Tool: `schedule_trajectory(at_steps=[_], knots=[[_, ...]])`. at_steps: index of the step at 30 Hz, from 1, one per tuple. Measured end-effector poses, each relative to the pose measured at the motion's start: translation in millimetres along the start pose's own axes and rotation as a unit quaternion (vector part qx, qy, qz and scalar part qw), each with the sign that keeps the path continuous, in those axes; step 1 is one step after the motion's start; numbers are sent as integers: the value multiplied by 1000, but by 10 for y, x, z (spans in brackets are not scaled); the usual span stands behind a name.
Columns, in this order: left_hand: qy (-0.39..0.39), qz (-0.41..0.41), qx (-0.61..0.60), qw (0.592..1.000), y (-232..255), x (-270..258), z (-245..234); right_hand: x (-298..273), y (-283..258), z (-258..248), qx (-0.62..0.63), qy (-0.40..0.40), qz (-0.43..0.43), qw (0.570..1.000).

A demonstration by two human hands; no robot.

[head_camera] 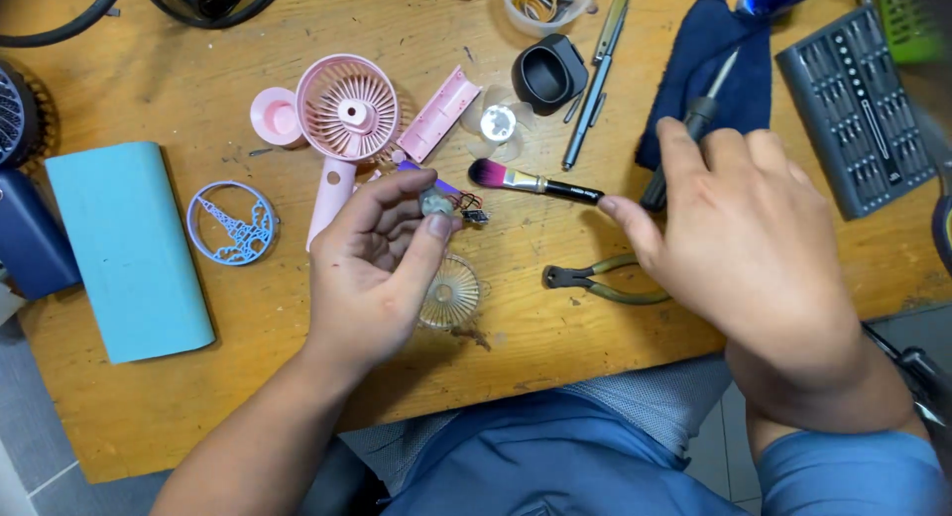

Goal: Repairing a small portable electric fan by disassembling it, cleaning components, and soldering wires to the motor.

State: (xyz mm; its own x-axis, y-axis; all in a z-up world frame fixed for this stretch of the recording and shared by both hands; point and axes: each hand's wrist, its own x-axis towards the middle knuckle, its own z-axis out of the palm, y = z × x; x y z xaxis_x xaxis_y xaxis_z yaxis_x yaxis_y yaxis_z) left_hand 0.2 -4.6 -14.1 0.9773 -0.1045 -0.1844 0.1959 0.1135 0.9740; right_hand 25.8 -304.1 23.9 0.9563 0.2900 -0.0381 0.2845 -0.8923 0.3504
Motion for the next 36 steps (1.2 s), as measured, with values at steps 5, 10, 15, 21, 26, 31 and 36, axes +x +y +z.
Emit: schedule_trajectory(at_steps=[5, 10, 15, 21, 26, 31, 36], knots=[[6, 105, 178, 978, 14, 10, 29, 45, 54, 149, 48, -37, 27, 998], [6, 155, 217, 964, 11, 84, 19, 513, 215, 380, 123, 177, -39, 976], [-3, 183, 244, 952, 44, 145, 5, 1067, 289, 714, 73, 120, -164, 976], [2, 207, 269, 941, 67, 119, 18, 954, 292, 723, 186, 150, -158, 958], [3, 174, 274, 946, 49, 146, -12, 997, 343, 830, 162, 170, -172, 957], [9, 161, 270, 949, 85, 97, -6, 918, 508, 756, 270, 200, -185, 924], [-1, 152, 271, 950, 94, 114, -8, 858, 510, 777, 426, 189, -112, 878]])
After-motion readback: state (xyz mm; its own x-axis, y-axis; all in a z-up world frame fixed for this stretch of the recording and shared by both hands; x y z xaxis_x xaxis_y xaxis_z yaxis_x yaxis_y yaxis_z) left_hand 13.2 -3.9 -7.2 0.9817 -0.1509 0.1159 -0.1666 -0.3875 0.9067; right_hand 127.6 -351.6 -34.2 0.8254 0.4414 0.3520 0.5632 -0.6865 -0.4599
